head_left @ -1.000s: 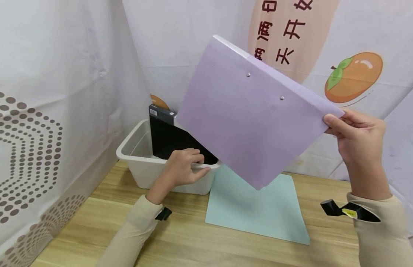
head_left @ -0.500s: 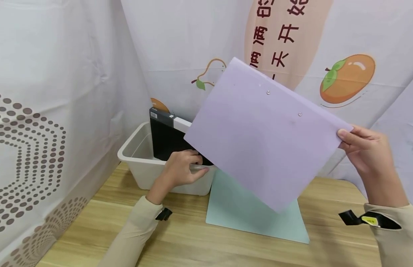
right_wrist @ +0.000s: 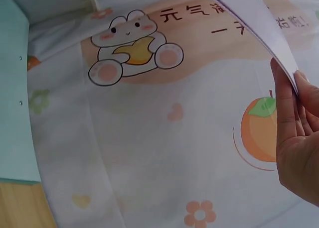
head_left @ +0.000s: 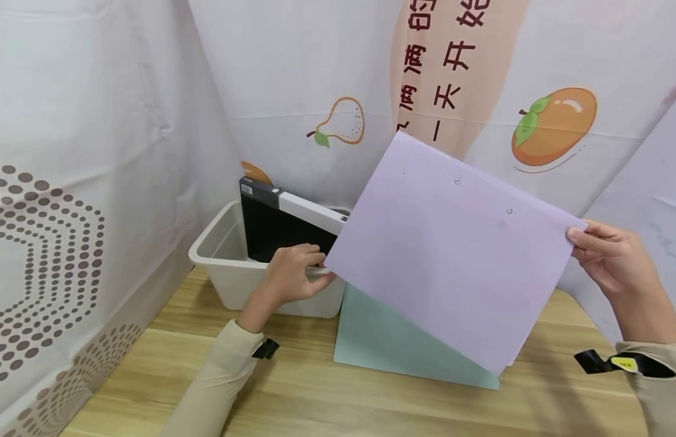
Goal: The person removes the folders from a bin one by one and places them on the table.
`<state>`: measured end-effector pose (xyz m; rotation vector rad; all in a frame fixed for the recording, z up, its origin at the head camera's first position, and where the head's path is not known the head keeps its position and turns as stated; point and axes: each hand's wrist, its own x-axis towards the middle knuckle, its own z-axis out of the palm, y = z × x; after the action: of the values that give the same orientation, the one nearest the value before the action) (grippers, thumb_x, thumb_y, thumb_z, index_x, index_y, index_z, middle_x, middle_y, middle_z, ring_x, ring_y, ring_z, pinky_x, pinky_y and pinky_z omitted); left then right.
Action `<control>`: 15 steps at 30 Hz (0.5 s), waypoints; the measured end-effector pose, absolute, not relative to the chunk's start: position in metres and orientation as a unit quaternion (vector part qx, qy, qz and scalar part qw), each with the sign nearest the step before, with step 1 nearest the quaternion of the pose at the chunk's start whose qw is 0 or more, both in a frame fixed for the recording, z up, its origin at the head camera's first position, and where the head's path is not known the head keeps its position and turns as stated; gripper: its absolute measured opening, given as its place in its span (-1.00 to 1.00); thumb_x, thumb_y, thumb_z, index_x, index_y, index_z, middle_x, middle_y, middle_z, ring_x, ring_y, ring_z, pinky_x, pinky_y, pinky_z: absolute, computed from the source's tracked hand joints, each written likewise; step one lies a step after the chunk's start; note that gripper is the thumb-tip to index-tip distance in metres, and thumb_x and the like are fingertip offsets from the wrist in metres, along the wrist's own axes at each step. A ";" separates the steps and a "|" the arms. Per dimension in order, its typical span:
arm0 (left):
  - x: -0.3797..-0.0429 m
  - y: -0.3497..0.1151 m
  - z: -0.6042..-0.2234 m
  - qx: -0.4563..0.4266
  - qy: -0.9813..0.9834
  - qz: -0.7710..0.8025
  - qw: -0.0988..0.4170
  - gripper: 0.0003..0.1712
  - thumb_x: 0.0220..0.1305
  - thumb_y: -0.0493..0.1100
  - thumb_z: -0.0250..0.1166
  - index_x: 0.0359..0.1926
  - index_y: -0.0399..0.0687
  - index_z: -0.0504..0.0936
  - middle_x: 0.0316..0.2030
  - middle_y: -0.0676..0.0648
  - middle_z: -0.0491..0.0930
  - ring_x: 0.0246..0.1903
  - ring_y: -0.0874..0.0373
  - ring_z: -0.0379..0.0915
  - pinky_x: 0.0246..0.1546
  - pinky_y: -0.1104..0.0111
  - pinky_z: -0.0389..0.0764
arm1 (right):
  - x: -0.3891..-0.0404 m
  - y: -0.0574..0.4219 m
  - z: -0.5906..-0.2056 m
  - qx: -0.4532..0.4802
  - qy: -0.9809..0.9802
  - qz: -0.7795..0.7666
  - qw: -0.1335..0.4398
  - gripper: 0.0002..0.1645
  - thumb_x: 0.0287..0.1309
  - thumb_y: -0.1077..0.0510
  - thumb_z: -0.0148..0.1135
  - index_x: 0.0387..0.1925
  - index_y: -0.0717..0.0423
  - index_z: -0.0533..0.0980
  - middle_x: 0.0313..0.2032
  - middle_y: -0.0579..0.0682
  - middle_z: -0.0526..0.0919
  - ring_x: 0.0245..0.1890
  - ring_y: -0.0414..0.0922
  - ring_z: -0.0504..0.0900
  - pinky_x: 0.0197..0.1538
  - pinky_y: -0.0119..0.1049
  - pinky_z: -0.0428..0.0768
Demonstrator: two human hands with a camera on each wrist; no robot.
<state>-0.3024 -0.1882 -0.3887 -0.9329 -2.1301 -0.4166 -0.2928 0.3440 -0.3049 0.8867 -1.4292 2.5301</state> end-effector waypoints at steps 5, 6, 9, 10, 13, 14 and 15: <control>-0.303 -0.188 -0.389 -0.364 -0.834 -0.159 0.382 -0.74 0.07 0.02 0.46 -0.55 0.02 0.61 -0.61 0.10 0.43 -0.63 0.31 0.23 -0.64 0.56 0.15 | -0.294 0.353 -0.308 0.288 -0.503 0.813 0.052 -0.51 0.36 0.64 -0.29 -0.26 0.51 0.64 -0.36 0.18 0.76 -0.44 -0.12 0.73 -0.31 -0.37 0.66; -0.303 -0.188 -0.389 -0.362 -0.835 -0.158 0.383 -0.73 0.07 0.02 0.46 -0.55 0.02 0.61 -0.61 0.10 0.43 -0.62 0.32 0.23 -0.63 0.56 0.15 | -0.294 0.356 -0.309 0.288 -0.514 0.806 0.051 -0.51 0.37 0.64 -0.28 -0.25 0.49 0.64 -0.35 0.16 0.76 -0.44 -0.14 0.73 -0.31 -0.38 0.66; -0.303 -0.188 -0.389 -0.359 -0.837 -0.156 0.382 -0.71 0.08 0.05 0.47 -0.55 0.03 0.59 -0.60 0.10 0.45 -0.62 0.32 0.24 -0.63 0.56 0.16 | -0.295 0.364 -0.311 0.286 -0.541 0.789 0.046 -0.49 0.37 0.63 -0.27 -0.23 0.45 0.66 -0.36 0.09 0.74 -0.43 -0.18 0.70 -0.30 -0.40 0.64; -0.303 -0.188 -0.389 -0.358 -0.838 -0.155 0.381 -0.70 0.08 0.07 0.47 -0.55 0.03 0.59 -0.60 0.11 0.45 -0.62 0.31 0.25 -0.63 0.56 0.17 | -0.295 0.367 -0.312 0.288 -0.549 0.783 0.045 -0.49 0.37 0.63 -0.28 -0.22 0.44 0.66 -0.35 0.08 0.73 -0.42 -0.18 0.69 -0.30 -0.40 0.63; -0.302 -0.189 -0.389 -0.355 -0.840 -0.154 0.379 -0.68 0.10 0.09 0.46 -0.55 0.04 0.58 -0.60 0.11 0.44 -0.62 0.31 0.25 -0.63 0.55 0.17 | -0.294 0.376 -0.315 0.301 -0.559 0.772 0.033 -0.47 0.38 0.63 -0.30 -0.18 0.44 0.65 -0.32 0.08 0.73 -0.38 -0.17 0.70 -0.27 -0.40 0.63; -0.302 -0.189 -0.389 -0.356 -0.840 -0.154 0.379 -0.68 0.10 0.10 0.46 -0.55 0.04 0.58 -0.60 0.11 0.44 -0.62 0.30 0.25 -0.64 0.54 0.18 | -0.294 0.379 -0.315 0.307 -0.560 0.769 0.029 -0.47 0.38 0.64 -0.31 -0.16 0.45 0.65 -0.30 0.09 0.74 -0.35 -0.16 0.71 -0.26 -0.40 0.63; -0.302 -0.189 -0.389 -0.355 -0.840 -0.155 0.380 -0.68 0.10 0.10 0.46 -0.55 0.04 0.58 -0.60 0.11 0.44 -0.62 0.30 0.24 -0.64 0.54 0.18 | -0.294 0.382 -0.316 0.312 -0.563 0.765 0.024 -0.46 0.38 0.64 -0.32 -0.14 0.45 0.64 -0.27 0.10 0.75 -0.33 -0.15 0.72 -0.25 -0.40 0.64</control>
<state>-0.3020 -0.1886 -0.3894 -0.9075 -2.1456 -0.3956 -0.2938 0.3824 -0.3162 0.9666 -1.7424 2.3653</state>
